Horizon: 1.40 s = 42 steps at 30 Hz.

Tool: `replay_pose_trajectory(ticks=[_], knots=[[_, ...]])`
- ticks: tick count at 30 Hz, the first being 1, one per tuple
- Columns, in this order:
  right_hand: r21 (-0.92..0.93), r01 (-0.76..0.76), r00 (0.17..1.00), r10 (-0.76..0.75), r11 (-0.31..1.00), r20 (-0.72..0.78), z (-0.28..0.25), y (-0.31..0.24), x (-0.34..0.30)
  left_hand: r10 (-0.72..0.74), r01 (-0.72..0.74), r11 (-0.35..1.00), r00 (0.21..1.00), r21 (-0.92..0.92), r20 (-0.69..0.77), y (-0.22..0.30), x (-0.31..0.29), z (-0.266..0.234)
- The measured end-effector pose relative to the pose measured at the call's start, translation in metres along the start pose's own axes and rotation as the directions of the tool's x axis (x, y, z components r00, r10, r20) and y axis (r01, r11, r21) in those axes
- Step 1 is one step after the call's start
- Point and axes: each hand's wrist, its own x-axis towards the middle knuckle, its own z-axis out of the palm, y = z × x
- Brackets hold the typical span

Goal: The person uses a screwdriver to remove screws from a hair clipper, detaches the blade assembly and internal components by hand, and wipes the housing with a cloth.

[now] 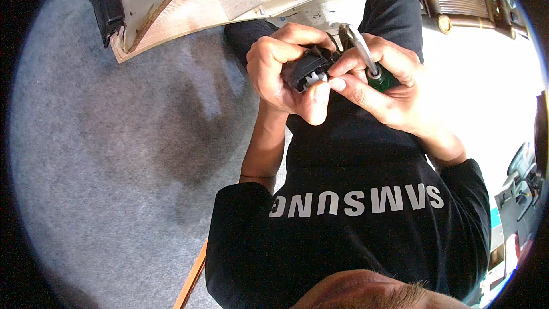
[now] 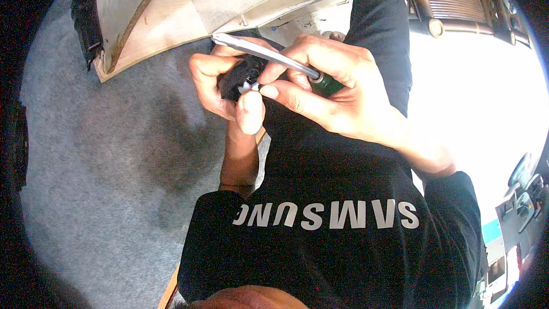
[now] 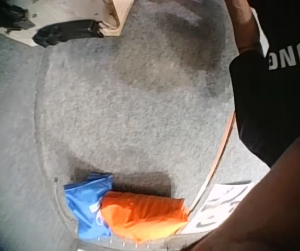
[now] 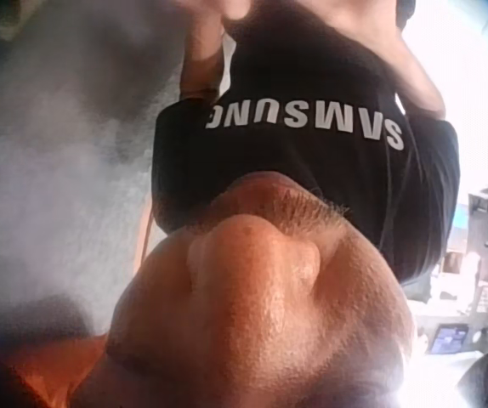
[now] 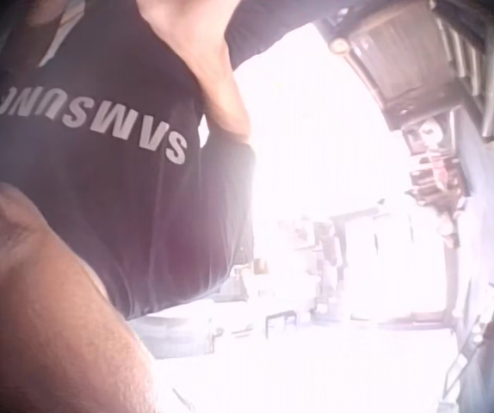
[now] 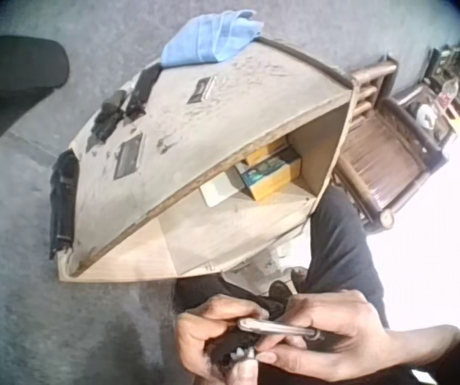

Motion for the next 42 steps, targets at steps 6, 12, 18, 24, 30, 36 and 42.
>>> replay_pose_trajectory(ticks=[6,12,18,24,30,36,42], knots=[[-0.042,0.07,0.998,-0.071,0.997,-0.002,0.001,0.005,0.0,0.071,-0.073,0.99,0.997,0.117,0.021,-0.003,-0.003,0.0],[-0.047,0.077,0.997,-0.078,0.996,-0.017,-0.001,0.008,-0.001,0.063,-0.071,0.99,0.996,0.12,0.066,-0.005,0.0,-0.002],[0.001,-0.19,0.982,0.19,0.982,0.017,-0.008,0.002,0.001,-0.007,-0.008,0.993,0.992,0.121,0.124,-0.008,-0.003,-0.003],[0.1,-0.261,0.965,0.258,0.96,0.037,-0.009,0.008,-0.002,-0.021,-0.006,0.985,0.988,0.173,0.153,-0.008,-0.007,-0.005],[0.113,-0.3,0.954,0.295,0.947,0.054,-0.01,0.005,0.002,0.041,-0.075,0.967,0.989,0.243,0.142,-0.013,-0.006,-0.006],[0.08,-0.272,0.962,0.27,0.959,0.037,-0.011,0.006,0.004,-0.074,0.016,0.962,0.976,0.273,0.206,-0.006,-0.008,-0.009],[0.094,-0.323,0.946,0.321,0.942,0.036,-0.012,0.008,0.004,-0.145,0.089,0.962,0.968,0.258,0.207,-0.008,-0.013,-0.008]])
